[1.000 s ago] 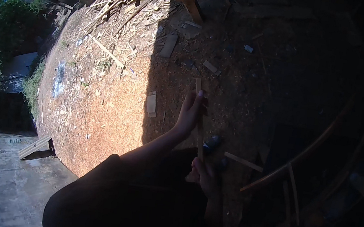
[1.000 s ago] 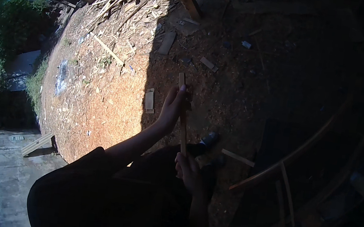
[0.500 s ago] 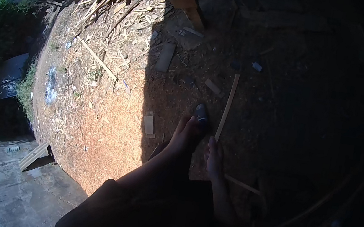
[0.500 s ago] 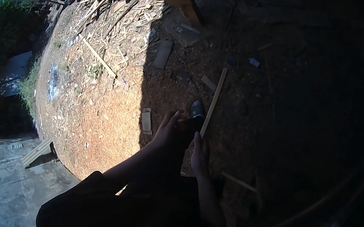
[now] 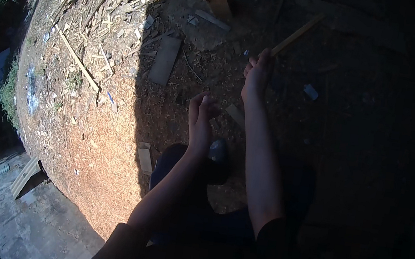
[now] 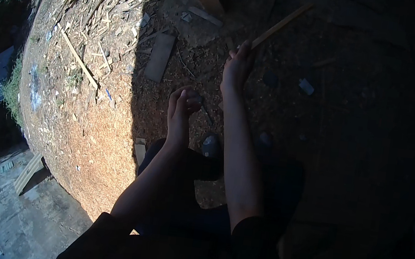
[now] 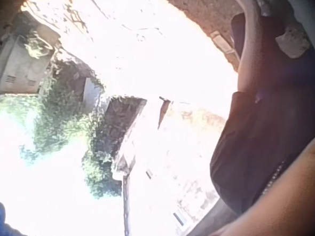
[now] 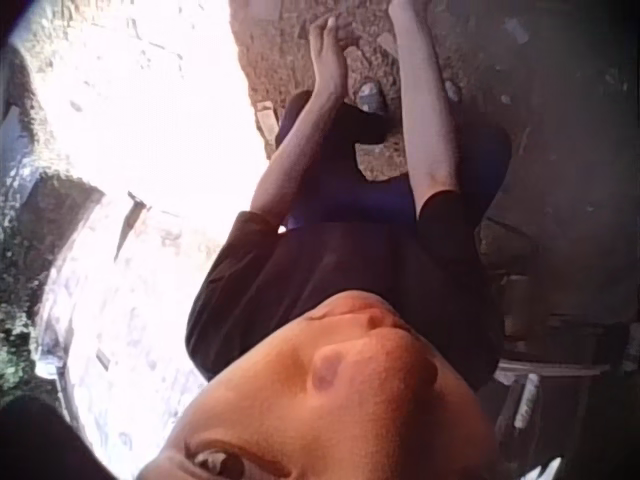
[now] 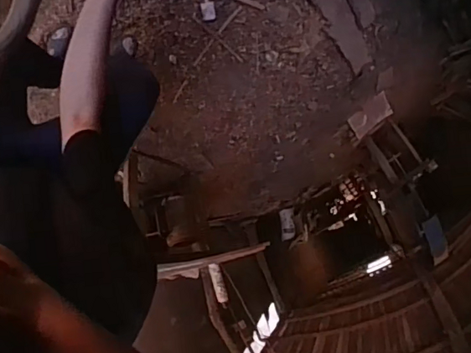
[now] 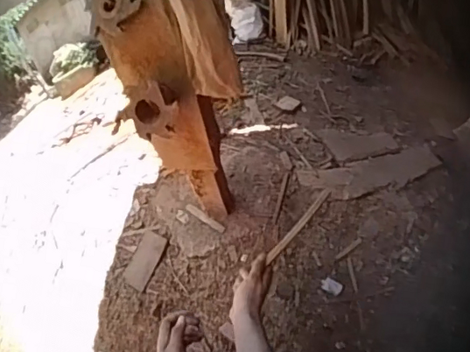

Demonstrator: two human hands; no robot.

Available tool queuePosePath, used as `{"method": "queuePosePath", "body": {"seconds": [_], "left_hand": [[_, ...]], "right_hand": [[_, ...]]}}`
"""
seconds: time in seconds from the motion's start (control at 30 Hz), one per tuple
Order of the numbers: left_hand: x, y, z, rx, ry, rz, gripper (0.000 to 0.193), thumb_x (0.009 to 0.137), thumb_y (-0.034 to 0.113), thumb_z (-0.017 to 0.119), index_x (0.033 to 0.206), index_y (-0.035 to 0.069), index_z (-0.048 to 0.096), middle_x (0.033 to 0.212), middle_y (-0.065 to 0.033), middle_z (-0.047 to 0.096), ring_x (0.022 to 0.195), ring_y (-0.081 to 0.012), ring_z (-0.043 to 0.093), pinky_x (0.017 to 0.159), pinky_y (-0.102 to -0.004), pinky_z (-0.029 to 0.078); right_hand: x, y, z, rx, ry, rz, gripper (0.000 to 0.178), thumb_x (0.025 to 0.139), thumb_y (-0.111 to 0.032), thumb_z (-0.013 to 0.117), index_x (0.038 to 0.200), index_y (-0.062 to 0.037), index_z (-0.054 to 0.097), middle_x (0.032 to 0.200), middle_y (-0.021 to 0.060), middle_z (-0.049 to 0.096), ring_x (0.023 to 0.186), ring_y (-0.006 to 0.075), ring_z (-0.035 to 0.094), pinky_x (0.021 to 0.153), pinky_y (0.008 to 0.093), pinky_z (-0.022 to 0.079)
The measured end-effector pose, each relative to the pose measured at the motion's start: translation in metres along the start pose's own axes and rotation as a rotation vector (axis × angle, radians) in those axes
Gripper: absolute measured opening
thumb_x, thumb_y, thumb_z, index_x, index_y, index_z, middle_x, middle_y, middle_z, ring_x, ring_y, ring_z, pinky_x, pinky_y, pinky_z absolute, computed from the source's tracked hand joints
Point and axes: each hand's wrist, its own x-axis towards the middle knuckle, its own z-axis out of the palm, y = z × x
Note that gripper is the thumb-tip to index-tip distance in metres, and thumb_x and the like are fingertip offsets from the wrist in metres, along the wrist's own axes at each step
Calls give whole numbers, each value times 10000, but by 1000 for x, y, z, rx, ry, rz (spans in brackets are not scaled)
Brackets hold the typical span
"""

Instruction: Assemble a wooden frame by positioning wooden strips and securing them with small nails or pins.

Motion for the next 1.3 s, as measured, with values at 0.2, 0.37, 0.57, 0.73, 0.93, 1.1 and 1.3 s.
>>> {"method": "queuePosePath", "body": {"seconds": [0.2,0.37,0.57,0.73,0.93,1.1,1.3], "left_hand": [[82,-59,30,-278,200,18,386,1105,276,478,1388,18,528,1161,-75,590,980,-143,599,972,-358,485],[123,-51,32,-384,228,103,403,1096,270,475,1404,17,536,1157,-76,592,969,-151,602,945,-360,485],[147,-29,42,-467,263,248,398,1077,251,481,1394,16,536,1164,-91,587,965,-160,607,917,-342,495],[160,-29,41,-517,279,253,335,1042,189,510,1328,30,581,1169,-100,589,952,-164,596,880,-347,499],[170,-30,34,-596,337,198,328,1016,174,524,1300,39,617,1140,-85,599,879,-156,547,854,-325,478],[171,-33,32,-614,307,178,332,1009,189,526,1290,49,637,1123,-68,591,857,-154,527,830,-319,463],[173,-35,14,-645,357,140,311,1012,193,521,1261,57,648,1112,-58,590,856,-150,518,823,-318,459]], "right_hand": [[80,93,55,-127,-289,34,354,1087,-446,498,1101,-95,453,795,-1,503,673,110,476,624,293,390],[90,107,64,431,190,-82,350,1085,-429,496,898,-139,435,731,-27,482,525,68,376,461,252,263],[89,124,70,173,-135,0,327,1077,-393,517,1128,-70,526,824,19,446,719,130,457,608,304,395],[82,126,58,-171,-466,48,312,1060,-388,531,1089,-78,506,813,-14,462,631,124,414,571,316,364],[98,111,57,121,-304,95,264,1078,-329,518,972,-101,440,798,-28,438,564,77,359,504,284,302],[105,111,60,302,-305,164,235,1083,-322,529,984,-124,452,755,-37,429,497,68,325,458,281,247],[86,107,65,334,-94,82,258,1110,-336,477,1076,-81,462,779,-28,404,515,86,288,485,273,254]]}}
